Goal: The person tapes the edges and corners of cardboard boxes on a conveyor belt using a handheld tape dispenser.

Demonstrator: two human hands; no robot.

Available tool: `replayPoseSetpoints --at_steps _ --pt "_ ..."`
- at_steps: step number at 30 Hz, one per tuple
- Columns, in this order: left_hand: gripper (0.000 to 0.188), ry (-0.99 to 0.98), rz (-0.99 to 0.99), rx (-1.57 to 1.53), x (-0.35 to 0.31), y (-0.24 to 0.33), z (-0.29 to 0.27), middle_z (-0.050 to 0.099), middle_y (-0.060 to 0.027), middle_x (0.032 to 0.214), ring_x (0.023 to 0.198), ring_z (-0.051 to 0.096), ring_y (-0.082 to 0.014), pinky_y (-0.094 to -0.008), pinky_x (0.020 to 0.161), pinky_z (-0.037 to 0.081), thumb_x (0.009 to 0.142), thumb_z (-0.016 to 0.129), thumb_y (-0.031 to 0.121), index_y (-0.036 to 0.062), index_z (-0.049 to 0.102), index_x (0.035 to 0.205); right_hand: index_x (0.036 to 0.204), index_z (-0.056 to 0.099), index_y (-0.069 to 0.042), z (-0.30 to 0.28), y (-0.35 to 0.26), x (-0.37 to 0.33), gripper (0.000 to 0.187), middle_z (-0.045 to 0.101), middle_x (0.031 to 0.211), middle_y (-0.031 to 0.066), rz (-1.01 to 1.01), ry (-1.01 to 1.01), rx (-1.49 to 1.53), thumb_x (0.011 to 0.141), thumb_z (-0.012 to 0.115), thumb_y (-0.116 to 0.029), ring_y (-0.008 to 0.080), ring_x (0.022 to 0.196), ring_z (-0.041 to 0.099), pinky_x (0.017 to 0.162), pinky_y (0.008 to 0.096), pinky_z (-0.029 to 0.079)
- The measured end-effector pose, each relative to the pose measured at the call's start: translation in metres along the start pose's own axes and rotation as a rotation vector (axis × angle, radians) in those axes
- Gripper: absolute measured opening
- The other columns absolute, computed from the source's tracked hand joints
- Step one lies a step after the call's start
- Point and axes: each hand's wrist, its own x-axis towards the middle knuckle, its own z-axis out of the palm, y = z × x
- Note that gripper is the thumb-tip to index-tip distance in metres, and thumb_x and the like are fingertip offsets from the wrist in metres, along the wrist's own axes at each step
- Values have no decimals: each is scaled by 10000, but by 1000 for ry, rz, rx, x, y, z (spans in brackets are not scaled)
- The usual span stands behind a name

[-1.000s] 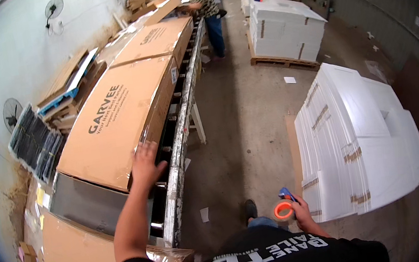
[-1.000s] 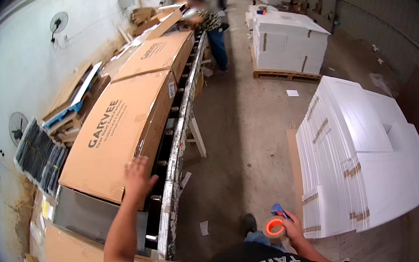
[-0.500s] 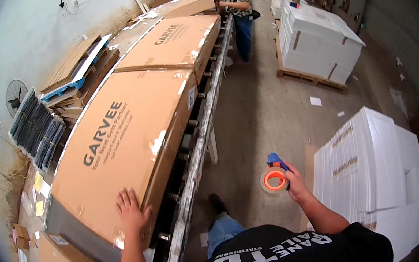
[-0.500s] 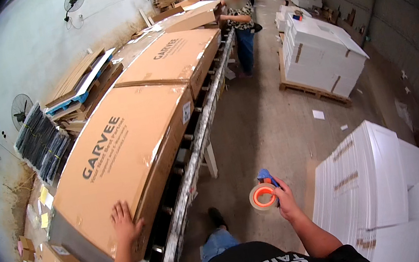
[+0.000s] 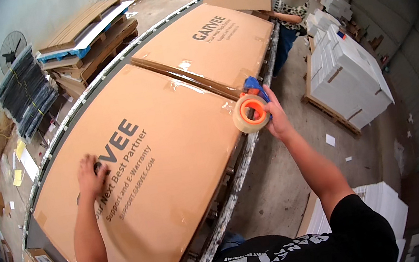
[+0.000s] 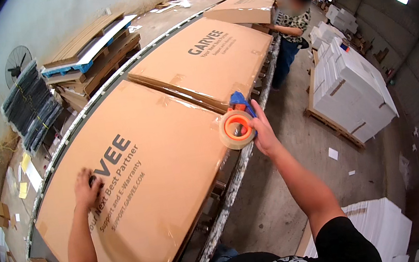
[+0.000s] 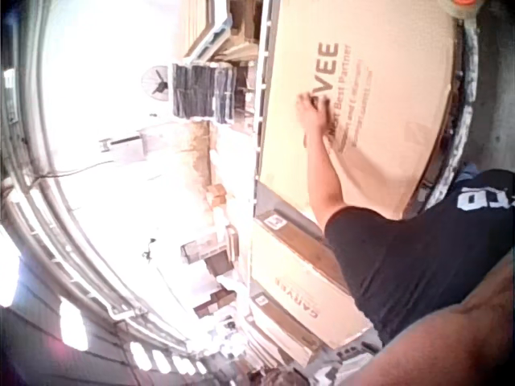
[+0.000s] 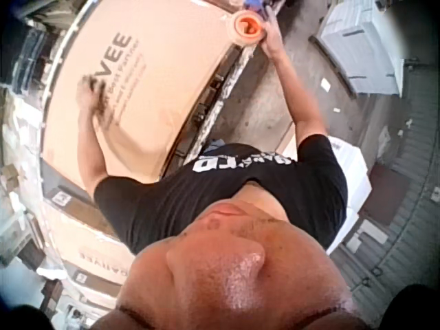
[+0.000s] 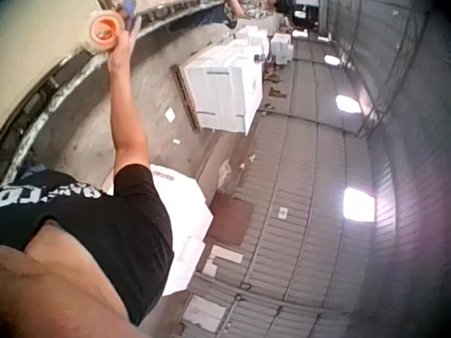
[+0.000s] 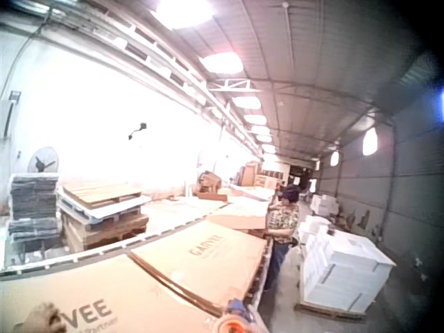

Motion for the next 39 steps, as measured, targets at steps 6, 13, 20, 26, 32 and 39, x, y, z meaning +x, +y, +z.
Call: replayPoseSetpoints --at_steps 6,13,20,26,32,39 --pt "707 207 -278 213 130 -47 21 465 -149 1506 1408 399 -364 -512 1145 295 956 470 623 81 509 1408 1556 268 -34 11 40 110 790 603 1111 120 68 -230 -283 798 492 -42 144 815 593 784 276 505" --pt "829 -34 -557 133 184 -65 2 610 -222 1321 1262 553 -380 -546 1063 363 933 308 751 58 634 1250 1373 472 0 -14 74 139 629 653 1107 100 333 -297 10 775 489 -195 100 765 609 717 246 552" --pt "841 13 -561 138 182 -75 -4 598 -232 1328 1273 534 -392 -498 1072 390 941 329 734 5 630 1234 1393 439 28 -1 55 129 684 607 1282 187 300 -320 -30 752 517 -197 272 1116 647 1001 391 525" --pt "830 -31 -539 132 193 -39 -19 606 -236 1311 1269 532 -398 -508 1079 373 947 320 731 12 642 1208 1431 405 30 -18 36 118 758 521 1407 210 306 -327 39 715 526 -189 284 1236 580 1088 383 457" --pt "852 -140 -563 88 178 -48 -14 577 -278 1323 1288 507 -417 -486 1099 359 940 345 741 -9 613 1242 1430 390 20 -24 48 105 707 596 1234 131 306 -259 61 755 508 -153 153 1006 616 907 250 514" --pt "879 -305 -265 -39 51 156 -7 393 -272 1513 1455 305 -395 -427 1197 259 847 688 563 -26 431 1447 1409 395 57 -24 44 105 648 591 1273 163 216 -274 108 792 483 -119 228 1121 615 1003 349 498"
